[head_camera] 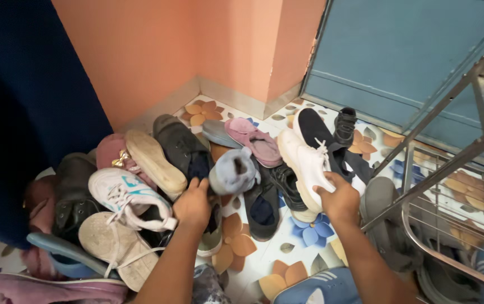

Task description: The person is cleaning a light blue sneaker using a yellow brush. They scrub the upper, sides, and sole of the shoe. The person also adjusts the shoelaces and briefly moves other shoes on the floor to access the sneaker.

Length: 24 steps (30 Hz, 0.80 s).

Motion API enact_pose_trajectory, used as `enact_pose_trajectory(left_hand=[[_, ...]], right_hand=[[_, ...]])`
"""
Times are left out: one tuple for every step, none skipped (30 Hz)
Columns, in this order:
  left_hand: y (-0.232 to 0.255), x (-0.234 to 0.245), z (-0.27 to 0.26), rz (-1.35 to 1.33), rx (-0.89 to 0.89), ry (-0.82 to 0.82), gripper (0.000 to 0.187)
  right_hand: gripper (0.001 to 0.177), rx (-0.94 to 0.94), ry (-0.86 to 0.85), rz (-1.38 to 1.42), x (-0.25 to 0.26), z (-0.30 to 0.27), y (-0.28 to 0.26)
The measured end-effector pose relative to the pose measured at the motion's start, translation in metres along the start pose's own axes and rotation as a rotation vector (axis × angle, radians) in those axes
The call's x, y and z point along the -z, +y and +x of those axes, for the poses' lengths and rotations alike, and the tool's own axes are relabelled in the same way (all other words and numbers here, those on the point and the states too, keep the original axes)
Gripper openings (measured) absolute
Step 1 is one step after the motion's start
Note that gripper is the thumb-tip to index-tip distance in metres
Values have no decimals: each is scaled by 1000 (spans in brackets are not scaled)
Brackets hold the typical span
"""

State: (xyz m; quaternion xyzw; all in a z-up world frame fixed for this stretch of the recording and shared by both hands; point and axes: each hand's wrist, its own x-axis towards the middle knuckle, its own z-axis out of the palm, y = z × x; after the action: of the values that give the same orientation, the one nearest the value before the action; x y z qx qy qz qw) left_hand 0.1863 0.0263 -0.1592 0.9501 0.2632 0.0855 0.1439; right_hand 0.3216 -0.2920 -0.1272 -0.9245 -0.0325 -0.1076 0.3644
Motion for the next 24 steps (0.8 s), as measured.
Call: enact_pose_trajectory(left_hand=[[-7, -3, -3, 36, 6, -39, 33], [-12, -5, -5, 73, 11, -77, 33], [-12, -8, -5, 91, 1, -41, 30], [-9, -9, -5, 110, -10, -6, 28], [-6, -7, -7, 128, -19, 29, 25], [0, -2, -9, 103, 29, 14, 33], [9, 5, -10, 76, 76, 0, 41], [19, 15, -13, 50, 123, -14, 49], [27, 25, -17, 12, 103, 30, 64], [35, 33, -21, -26, 82, 73, 79], [44, 38, -23, -65, 61, 120, 95], [54, 38, -24, 34, -132, 264, 89], [61, 34, -24, 134, -327, 403, 83], [63, 28, -22, 234, -522, 540, 79], [64, 19, -18, 252, -463, 396, 68], [64, 11, -14, 269, -402, 253, 56], [65, 4, -7, 281, -343, 116, 45], [64, 0, -1, 236, -281, 151, 46], [60, 0, 4, 194, -214, 181, 48], [59, 0, 9, 152, -147, 210, 49], [57, 3, 11, 81, -98, 248, 51], [55, 7, 12, 10, -50, 284, 53], [53, 10, 12, -59, 2, 321, 56], [53, 12, 11, -51, 8, 382, 55]], right_hand=[[54, -19, 8, 15, -2, 2, 4], [55, -38, 15, 30, -4, 4, 7], [56, -55, 26, 45, -7, 6, 9], [56, -43, 26, 28, -10, 8, 10], [56, -30, 24, 9, -13, 8, 11], [56, -17, 22, -10, -15, 8, 12], [56, -13, 26, -9, -16, 8, 12], [56, -10, 31, -9, -17, 9, 11], [56, -8, 33, -9, -16, 9, 10], [55, -11, 29, -13, -16, 8, 9], [55, -12, 28, -16, -15, 8, 8], [55, -13, 27, -19, -15, 8, 7], [55, -41, 21, -23, -15, 7, 7], [55, -70, 15, -26, -15, 8, 6], [55, -98, 12, -34, -14, 9, 9], [56, -71, 22, 14, -15, 7, 13], [56, -42, 39, 60, -15, 7, 17], [56, -12, 56, 106, -15, 8, 22], [56, -49, 39, 132, -14, 8, 28], [57, -86, 22, 159, -14, 8, 33], [57, -125, 2, 189, -17, 8, 37], [56, -155, -9, 230, -18, 9, 41], [55, -186, -23, 273, -21, 10, 44], [54, -216, -37, 316, -24, 10, 46]])
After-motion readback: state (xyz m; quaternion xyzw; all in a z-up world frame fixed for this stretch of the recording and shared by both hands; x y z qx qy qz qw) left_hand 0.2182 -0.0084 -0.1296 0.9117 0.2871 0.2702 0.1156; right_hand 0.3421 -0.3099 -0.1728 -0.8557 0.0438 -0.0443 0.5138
